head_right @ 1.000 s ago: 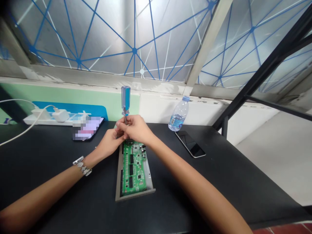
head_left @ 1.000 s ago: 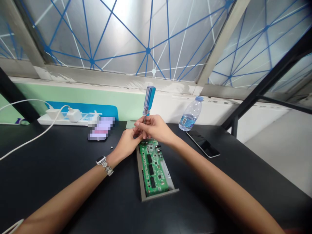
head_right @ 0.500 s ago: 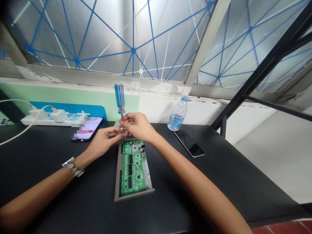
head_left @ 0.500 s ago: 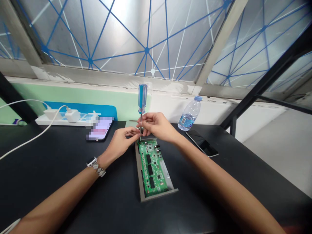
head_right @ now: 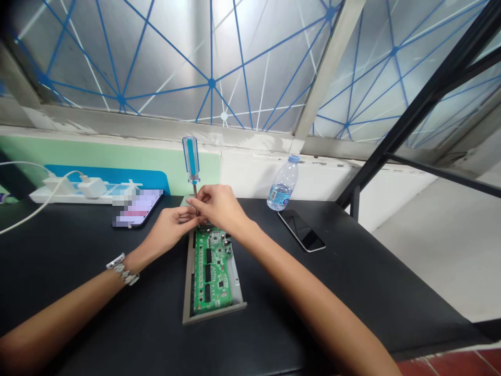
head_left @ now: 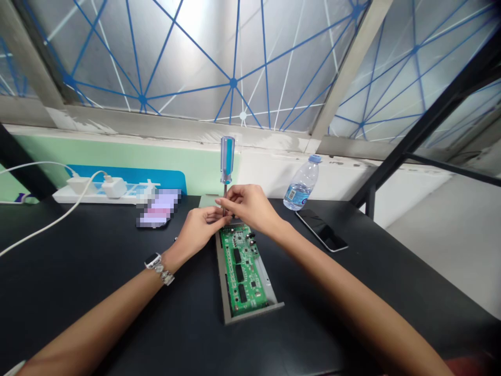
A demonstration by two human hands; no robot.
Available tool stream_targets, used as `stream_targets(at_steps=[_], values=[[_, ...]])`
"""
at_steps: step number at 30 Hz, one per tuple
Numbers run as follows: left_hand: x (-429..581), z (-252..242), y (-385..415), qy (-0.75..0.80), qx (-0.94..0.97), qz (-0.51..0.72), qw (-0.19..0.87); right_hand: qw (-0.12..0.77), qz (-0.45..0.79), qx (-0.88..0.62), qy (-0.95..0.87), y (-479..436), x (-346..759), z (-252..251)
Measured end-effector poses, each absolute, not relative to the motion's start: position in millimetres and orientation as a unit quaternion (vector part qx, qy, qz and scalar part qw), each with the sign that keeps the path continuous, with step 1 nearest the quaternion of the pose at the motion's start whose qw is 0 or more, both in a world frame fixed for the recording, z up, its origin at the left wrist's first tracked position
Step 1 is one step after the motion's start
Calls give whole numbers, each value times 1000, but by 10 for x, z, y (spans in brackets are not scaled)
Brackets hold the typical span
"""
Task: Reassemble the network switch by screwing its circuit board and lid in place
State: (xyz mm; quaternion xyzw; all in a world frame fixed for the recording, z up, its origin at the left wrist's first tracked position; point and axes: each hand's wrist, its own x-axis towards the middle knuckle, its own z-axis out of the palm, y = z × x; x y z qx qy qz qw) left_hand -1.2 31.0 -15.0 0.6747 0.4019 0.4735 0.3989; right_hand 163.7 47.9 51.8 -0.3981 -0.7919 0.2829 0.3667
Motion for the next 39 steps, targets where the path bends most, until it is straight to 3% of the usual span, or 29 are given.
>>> stream_targets(at_steps=[7, 20, 26, 39], values=[[-197, -93, 195, 420, 687, 474, 355, 371, 306, -358, -800, 438, 1671, 595], [-213, -56, -46, 417, 786, 404, 213, 573, 505, -344, -547, 59, 2117, 119], [-208, -72, -129, 422, 794, 377, 224, 602, 569, -350, -437, -80, 2121, -17], [-180, -104, -143, 438, 783, 377, 229, 643, 568, -339, -387, -163, 2016, -96]])
